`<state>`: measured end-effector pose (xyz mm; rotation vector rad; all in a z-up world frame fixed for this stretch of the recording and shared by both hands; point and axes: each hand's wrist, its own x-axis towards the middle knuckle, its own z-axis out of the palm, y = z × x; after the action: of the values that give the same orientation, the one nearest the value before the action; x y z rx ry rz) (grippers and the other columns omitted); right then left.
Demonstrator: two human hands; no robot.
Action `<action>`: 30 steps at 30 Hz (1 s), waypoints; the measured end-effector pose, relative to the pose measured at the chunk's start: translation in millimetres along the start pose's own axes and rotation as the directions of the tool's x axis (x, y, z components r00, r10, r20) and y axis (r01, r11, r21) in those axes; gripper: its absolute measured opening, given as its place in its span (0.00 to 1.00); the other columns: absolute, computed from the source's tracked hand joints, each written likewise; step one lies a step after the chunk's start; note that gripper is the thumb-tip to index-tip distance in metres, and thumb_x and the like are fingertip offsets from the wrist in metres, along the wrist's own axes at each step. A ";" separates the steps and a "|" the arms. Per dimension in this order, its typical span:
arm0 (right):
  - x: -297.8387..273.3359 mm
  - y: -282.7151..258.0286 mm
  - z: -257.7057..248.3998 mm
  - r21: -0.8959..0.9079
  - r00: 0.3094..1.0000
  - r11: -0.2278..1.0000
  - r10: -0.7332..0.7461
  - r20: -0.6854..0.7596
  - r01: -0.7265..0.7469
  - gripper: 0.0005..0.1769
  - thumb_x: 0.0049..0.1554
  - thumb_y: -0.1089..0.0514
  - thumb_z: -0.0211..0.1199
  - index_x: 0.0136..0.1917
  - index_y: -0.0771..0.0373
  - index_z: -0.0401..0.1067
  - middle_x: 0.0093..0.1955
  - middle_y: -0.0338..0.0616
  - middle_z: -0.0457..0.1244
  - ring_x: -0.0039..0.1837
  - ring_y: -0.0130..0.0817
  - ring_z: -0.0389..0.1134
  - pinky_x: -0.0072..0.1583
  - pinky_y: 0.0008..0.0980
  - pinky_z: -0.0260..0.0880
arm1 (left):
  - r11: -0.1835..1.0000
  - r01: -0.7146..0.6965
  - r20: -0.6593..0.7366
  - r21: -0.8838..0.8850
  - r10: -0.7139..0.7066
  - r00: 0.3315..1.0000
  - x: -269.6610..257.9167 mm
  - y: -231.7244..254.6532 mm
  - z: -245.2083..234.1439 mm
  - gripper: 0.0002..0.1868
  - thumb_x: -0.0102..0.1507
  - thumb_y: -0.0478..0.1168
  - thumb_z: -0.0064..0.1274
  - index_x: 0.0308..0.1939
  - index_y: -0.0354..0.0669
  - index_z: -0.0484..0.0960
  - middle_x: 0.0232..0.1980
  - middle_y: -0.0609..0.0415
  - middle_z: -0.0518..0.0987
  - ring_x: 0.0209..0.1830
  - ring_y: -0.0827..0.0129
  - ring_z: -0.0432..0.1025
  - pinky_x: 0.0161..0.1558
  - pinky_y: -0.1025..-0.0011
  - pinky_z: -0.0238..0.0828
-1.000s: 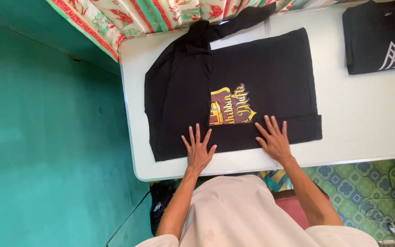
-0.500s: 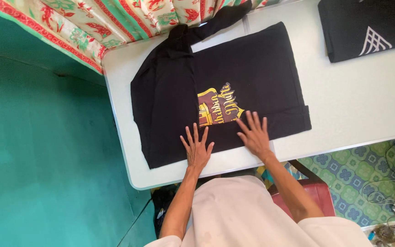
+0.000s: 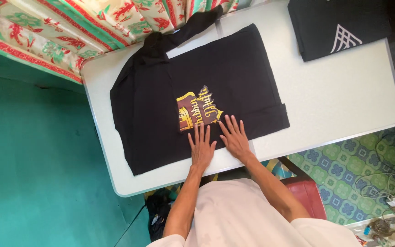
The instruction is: The person folds a black long-sleeved shirt on a white table. They smooth the fabric, fold the sleeves inward, and fold the bottom up multiple times to create a compact stack.
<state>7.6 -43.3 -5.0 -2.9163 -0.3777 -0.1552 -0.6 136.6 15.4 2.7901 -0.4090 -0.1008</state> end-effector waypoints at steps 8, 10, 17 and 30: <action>-36.9 152.9 -40.0 -0.061 0.970 0.971 0.237 0.062 -0.233 0.36 0.66 0.31 0.40 0.83 0.40 0.50 0.88 0.44 0.38 0.86 0.51 0.34 0.78 0.67 0.34 | 0.998 0.037 0.074 0.059 -0.041 0.996 -7.1 -13.4 3.5 0.40 0.68 0.61 0.40 0.80 0.50 0.52 0.84 0.45 0.42 0.83 0.47 0.35 0.74 0.36 0.31; -41.9 167.6 -45.2 -0.060 0.957 0.963 0.267 0.115 -0.262 0.37 0.67 0.29 0.34 0.84 0.39 0.45 0.89 0.40 0.35 0.87 0.50 0.31 0.78 0.70 0.29 | 0.996 0.052 0.079 0.070 -0.057 0.995 -7.6 -2.3 6.1 0.39 0.68 0.60 0.40 0.80 0.51 0.51 0.84 0.45 0.41 0.84 0.47 0.34 0.74 0.35 0.29; -30.9 120.0 -27.8 -0.004 0.999 0.999 0.042 0.020 -0.041 0.35 0.67 0.37 0.43 0.82 0.51 0.52 0.87 0.44 0.41 0.86 0.48 0.38 0.79 0.64 0.32 | 1.000 0.023 -0.030 -0.021 -0.024 0.999 24.6 71.4 28.2 0.32 0.70 0.50 0.38 0.78 0.48 0.55 0.83 0.41 0.43 0.83 0.45 0.36 0.73 0.35 0.33; -86.2 232.4 -66.3 0.027 0.952 0.953 0.303 -0.043 -0.302 0.30 0.66 0.39 0.55 0.74 0.58 0.63 0.84 0.47 0.50 0.85 0.50 0.43 0.79 0.63 0.39 | 0.999 0.019 -0.060 -0.028 -0.021 0.998 50.1 129.7 45.0 0.29 0.70 0.50 0.40 0.75 0.48 0.62 0.83 0.39 0.43 0.83 0.40 0.35 0.73 0.34 0.32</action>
<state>-19.7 -298.1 6.7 -2.8992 0.0782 -0.1703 7.3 -9.3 13.3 2.7631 -0.3623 -0.0261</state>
